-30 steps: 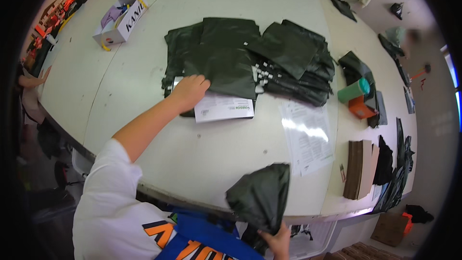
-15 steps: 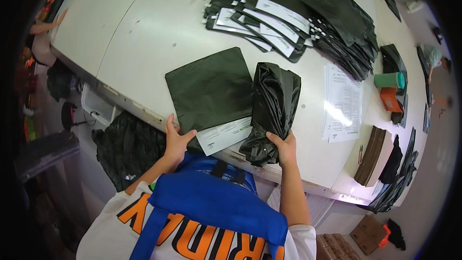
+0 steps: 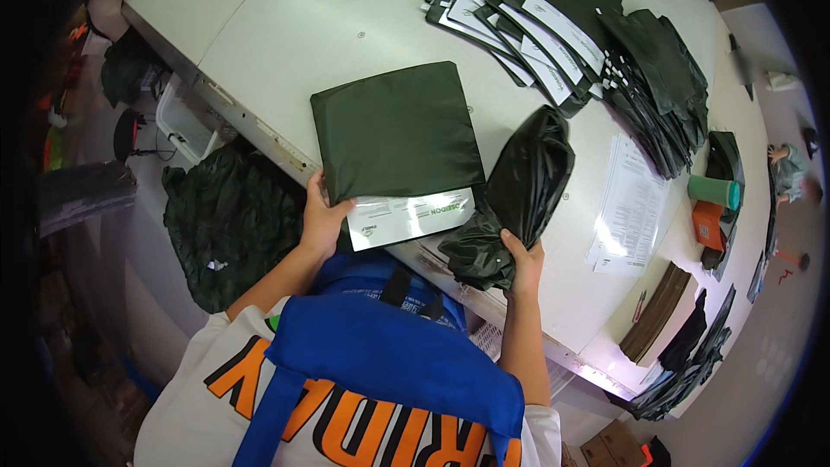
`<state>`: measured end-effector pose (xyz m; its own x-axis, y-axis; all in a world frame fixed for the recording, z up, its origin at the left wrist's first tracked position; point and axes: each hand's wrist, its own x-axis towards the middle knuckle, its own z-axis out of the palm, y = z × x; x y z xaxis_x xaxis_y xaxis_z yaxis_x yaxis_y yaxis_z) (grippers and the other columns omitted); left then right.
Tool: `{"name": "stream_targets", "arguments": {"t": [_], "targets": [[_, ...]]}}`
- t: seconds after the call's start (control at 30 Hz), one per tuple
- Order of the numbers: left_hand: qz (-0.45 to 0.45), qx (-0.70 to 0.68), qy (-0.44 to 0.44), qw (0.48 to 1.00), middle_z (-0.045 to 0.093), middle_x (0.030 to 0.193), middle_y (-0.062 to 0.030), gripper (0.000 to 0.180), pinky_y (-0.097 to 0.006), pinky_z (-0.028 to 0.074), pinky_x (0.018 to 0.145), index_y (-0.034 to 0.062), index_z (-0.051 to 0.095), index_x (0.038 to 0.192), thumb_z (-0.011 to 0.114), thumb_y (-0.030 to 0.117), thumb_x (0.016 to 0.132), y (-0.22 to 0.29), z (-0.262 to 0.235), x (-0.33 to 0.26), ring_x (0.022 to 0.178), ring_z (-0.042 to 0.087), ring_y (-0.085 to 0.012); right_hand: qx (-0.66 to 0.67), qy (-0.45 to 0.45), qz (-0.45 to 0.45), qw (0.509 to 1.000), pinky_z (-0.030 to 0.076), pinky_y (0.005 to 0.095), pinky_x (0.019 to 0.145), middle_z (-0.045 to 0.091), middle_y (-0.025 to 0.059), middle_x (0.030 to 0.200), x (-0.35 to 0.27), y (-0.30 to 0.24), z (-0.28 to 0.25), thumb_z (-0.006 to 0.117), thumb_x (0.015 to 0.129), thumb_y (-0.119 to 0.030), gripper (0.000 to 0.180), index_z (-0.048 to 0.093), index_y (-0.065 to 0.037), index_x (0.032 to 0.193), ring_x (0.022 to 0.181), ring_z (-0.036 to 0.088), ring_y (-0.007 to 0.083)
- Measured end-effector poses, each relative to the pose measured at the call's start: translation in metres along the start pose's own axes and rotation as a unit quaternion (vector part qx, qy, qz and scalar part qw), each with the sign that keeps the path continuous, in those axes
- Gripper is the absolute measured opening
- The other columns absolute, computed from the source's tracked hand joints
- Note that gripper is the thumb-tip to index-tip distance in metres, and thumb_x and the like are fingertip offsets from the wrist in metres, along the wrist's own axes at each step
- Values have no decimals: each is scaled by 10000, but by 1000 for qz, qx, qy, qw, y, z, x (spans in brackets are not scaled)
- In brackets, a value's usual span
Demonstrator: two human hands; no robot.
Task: The person folds a green jacket on a table, smoothing the fabric and aligning edges. They use scissors to snip a small tag or thread, then fold the jacket into a compact rectangle and place it on a stack of similar folded items.
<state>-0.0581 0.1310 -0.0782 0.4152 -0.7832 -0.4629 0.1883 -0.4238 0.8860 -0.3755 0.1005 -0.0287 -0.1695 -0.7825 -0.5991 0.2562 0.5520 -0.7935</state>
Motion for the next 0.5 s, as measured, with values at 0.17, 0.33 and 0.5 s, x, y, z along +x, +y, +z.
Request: {"name": "stream_targets", "arguments": {"t": [0.17,0.33,0.5], "targets": [[58,86,-18,994,442,1338,-197,977,-335,435,976,100,112,1472,698,-57,706,9,2,-21,1149,526,-260,34,-11,-7,999,532,377,807,605,191,1105,-2,1,-9,645,808,-128,536,451,67,1269,907,643,291],[118,164,-28,979,448,1353,-242,885,-372,436,968,153,219,1465,692,-19,738,1,-2,-19,1175,526,-343,31,-13,1,999,516,353,813,611,180,1095,-7,-5,-6,659,796,-104,517,470,83,1239,903,631,261],[58,343,-50,936,480,1287,-200,561,-402,480,853,136,484,1311,690,97,791,17,-11,-22,1074,552,-345,13,-28,-5,1000,537,376,793,622,184,1071,-3,5,-15,652,806,-136,528,467,63,1258,887,649,286]]}}
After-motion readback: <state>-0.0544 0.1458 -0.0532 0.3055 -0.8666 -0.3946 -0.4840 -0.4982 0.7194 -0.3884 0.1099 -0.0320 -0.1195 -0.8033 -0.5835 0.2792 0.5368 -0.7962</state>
